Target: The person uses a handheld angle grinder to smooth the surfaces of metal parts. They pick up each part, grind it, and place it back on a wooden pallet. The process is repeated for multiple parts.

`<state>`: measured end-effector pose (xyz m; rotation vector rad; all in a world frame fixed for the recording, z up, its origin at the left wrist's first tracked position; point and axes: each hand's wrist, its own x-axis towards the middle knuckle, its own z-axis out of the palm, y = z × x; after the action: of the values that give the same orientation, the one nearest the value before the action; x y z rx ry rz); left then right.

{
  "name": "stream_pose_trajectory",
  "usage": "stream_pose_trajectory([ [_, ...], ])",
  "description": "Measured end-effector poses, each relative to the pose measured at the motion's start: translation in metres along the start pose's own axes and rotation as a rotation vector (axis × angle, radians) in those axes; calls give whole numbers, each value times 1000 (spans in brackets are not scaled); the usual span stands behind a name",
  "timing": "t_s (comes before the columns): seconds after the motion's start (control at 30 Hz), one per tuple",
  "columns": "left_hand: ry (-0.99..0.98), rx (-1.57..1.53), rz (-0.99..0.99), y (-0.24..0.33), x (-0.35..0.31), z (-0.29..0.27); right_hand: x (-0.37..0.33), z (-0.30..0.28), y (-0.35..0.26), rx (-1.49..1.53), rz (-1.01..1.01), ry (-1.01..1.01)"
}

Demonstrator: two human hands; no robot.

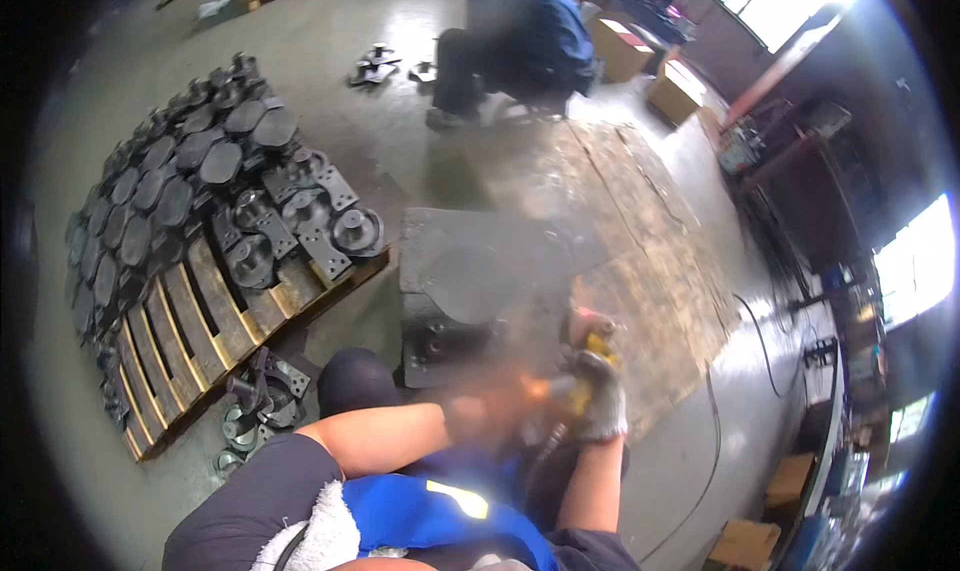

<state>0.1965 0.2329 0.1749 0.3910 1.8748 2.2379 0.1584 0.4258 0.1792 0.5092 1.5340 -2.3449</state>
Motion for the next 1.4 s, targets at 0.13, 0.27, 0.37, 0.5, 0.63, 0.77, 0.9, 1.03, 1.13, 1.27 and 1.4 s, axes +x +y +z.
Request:
stream_pose_trajectory([
  [0.13, -138, 558, -11, 40, -12, -11, -26, 36, -13, 342, 152, -36],
  [0.27, -156, 114, -107, 45, -16, -10, -44, 56, -26, 363, 125, -126],
  [0.37, -223, -156, -233, 52, -21, -11, -55, 61, -23, 366, 86, -160],
  [0.5, -262, -491, -263, 97, -30, -17, -65, 79, -33, 437, 70, -276],
  [0.63, -145, -552, -308, 117, -37, -11, -66, 78, -28, 428, 113, -302],
  [0.77, -135, -114, -18, 76, -34, -8, -54, 65, -18, 476, 231, -417],
  [0.9, -96, 201, 165, 73, -39, -6, -39, 55, -9, 437, 229, -392],
  [1.03, -83, 179, -55, 61, -25, -8, -52, 80, -14, 234, 235, -132],
  [1.13, -117, 133, -35, 30, -17, -4, -49, 70, -11, 144, 106, -11],
  [1.27, -70, -39, -118, -15, -13, 11, -72, 97, -11, 171, 62, -208],
  [1.4, 35, 37, 35, -30, -6, 13, -41, 65, -10, 26, 96, -144],
])
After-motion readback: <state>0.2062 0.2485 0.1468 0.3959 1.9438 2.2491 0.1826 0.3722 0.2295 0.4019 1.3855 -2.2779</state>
